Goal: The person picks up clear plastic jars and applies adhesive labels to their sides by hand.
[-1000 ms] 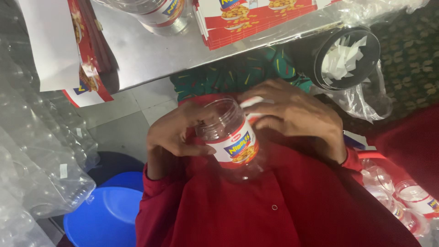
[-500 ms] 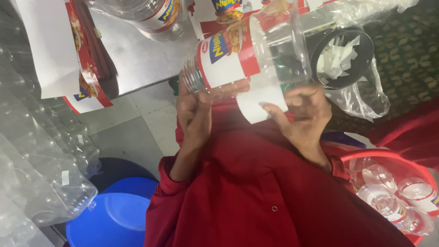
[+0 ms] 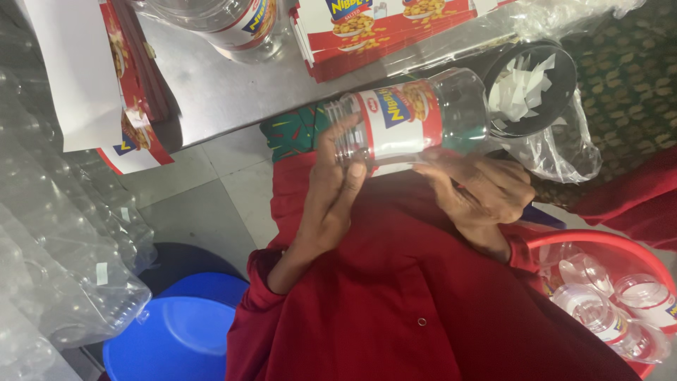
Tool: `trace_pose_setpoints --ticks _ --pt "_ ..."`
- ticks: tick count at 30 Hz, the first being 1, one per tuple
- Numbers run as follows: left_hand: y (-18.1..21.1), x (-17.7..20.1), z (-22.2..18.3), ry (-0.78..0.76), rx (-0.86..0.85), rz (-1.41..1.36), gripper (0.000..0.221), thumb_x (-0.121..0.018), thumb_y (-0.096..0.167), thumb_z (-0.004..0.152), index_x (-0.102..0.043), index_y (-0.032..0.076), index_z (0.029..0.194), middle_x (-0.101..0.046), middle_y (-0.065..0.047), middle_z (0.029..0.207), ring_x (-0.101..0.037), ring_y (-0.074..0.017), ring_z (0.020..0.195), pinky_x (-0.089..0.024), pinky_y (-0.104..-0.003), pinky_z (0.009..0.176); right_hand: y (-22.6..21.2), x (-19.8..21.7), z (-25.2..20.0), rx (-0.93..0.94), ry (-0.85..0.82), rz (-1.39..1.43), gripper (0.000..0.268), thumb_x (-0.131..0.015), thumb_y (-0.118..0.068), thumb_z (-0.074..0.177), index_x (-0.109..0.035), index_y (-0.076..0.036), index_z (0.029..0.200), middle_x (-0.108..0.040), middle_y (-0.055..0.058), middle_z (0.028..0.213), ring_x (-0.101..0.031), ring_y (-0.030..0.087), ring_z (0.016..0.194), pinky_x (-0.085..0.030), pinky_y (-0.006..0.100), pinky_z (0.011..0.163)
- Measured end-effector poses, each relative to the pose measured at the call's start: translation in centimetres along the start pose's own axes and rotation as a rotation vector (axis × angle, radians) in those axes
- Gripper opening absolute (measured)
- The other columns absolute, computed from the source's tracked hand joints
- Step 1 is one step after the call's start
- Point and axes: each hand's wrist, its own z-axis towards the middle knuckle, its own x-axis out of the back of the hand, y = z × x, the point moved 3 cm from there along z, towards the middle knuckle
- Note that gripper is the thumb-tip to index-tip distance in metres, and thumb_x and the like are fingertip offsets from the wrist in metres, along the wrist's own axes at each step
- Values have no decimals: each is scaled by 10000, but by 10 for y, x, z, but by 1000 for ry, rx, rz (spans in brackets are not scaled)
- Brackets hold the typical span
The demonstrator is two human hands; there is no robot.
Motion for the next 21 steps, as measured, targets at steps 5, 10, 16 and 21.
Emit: trace_pose_setpoints --ticks 5,10,16,21 --pt "4 -6 0 -31 103 -83 444 -473 281 1133 -410 -27 1447 -682 -108 1091 -674 -198 959 -538 -330 892 4 -5 -4 -35 48 -22 268 -988 -124 801 -795 -58 976 -769 55 751 -570 136 512 -421 291 522" --pt "18 -1 8 -105 -93 404 334 -708 189 941 -660 59 1245 -691 -85 799 -669 -258 700 -506 -391 689 26 -18 13 -378 -193 -80 592 -954 -134 883 -669 -26 1389 -663 37 663 -606 145 512 -464 304 534" --pt "82 72 -20 229 -357 806 156 -817 115 836 -696 107 934 -687 -34 885 -644 -261 787 -475 -358 728 33 -42 54 -184 -421 -9 864 -971 -152 860 -469 -73 1558 -713 126 1095 -690 288 942 -567 399 839" --pt "96 115 -16 516 -413 1193 149 -824 82 839 -684 74 887 -591 -52 786 -572 -251 742 -396 -370 697 37 -49 111 154 -403 6 1052 -977 -223 672 -376 15 1501 -572 280 1354 -533 473 1231 -457 504 1056"
